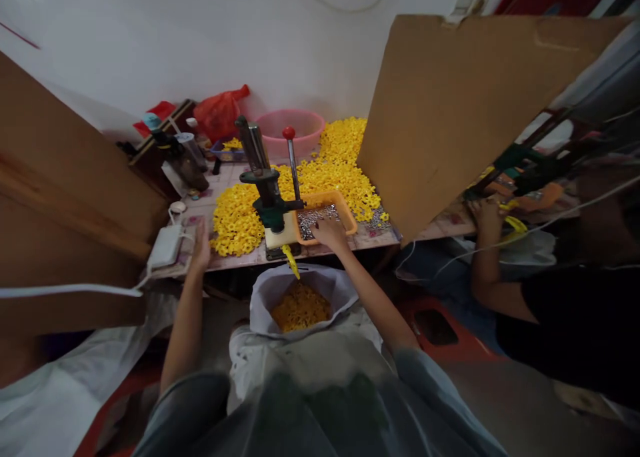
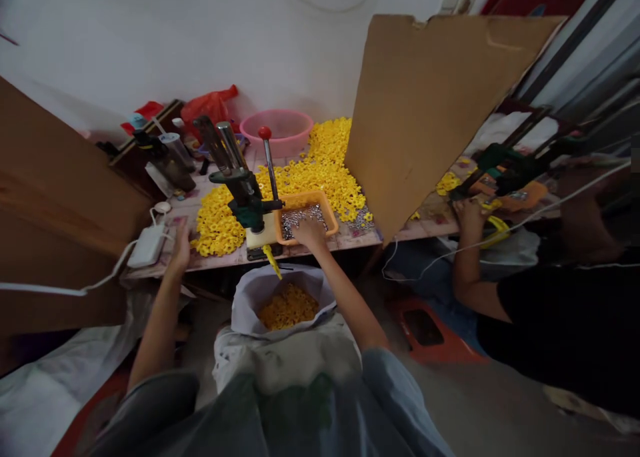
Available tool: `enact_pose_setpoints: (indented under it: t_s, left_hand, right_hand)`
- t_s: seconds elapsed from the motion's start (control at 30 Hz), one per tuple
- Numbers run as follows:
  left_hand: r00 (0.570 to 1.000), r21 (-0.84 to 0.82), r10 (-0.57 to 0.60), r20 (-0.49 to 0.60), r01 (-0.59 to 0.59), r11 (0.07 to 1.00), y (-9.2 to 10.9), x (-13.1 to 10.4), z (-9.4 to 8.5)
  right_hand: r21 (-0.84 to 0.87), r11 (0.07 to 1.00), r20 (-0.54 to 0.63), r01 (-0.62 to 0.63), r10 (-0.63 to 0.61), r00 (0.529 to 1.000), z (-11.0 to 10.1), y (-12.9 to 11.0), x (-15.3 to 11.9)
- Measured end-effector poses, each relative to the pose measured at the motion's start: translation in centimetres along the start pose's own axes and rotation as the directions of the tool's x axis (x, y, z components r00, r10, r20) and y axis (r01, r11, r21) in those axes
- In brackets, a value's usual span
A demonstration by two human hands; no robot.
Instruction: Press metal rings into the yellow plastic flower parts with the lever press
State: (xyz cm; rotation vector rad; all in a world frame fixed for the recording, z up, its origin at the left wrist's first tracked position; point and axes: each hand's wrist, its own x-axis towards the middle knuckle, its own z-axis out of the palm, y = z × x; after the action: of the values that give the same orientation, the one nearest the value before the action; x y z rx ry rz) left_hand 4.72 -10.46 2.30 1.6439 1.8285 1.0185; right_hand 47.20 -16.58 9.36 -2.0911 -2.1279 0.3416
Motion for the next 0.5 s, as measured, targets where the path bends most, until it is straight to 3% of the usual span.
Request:
enact_pose_setpoints:
  t_s: [0.17,0.23,0.3,0.37,0.43,0.5]
  left_hand:
    - [0.993,0.165,0.021,-0.120,-0.001,0.986,2.4,-3.6,3.5]
    - [0.985,0.199,-0.010,-0.174,0.045,0.979,3.4,-4.0,4.3]
    - [0.975,0.211,-0.016,-0.220,0.064,0.975,3.9,-4.2,4.5]
    - [0.968,0.208,0.018,-0.250,0.035,0.978,4.0,-4.5,4.5]
    - [0.961,0.191,0.049,-0.271,0.003,0.982,3.9,-4.8,4.3]
    - [0.959,0.174,0.055,-0.278,-0.006,0.985,3.8,-5.0,4.3]
  right_hand:
    - [0.054,0.999,-0.032,0.009,-0.008,0.999,0.4,-0.3,-0.1]
    - [0.125,0.990,-0.140,0.063,-0.046,0.989,0.2,0.2,-0.5]
    - [0.207,0.977,-0.301,0.051,0.014,0.953,-0.4,1.7,-1.1]
    - [0.279,0.955,-0.417,-0.103,0.217,0.883,-1.5,4.2,-1.8]
    - [0.290,0.909,-0.444,-0.299,0.405,0.799,-2.6,7.5,-2.3]
    - [0.212,0.882,-0.373,-0.422,0.472,0.799,-3.5,10.6,-2.5]
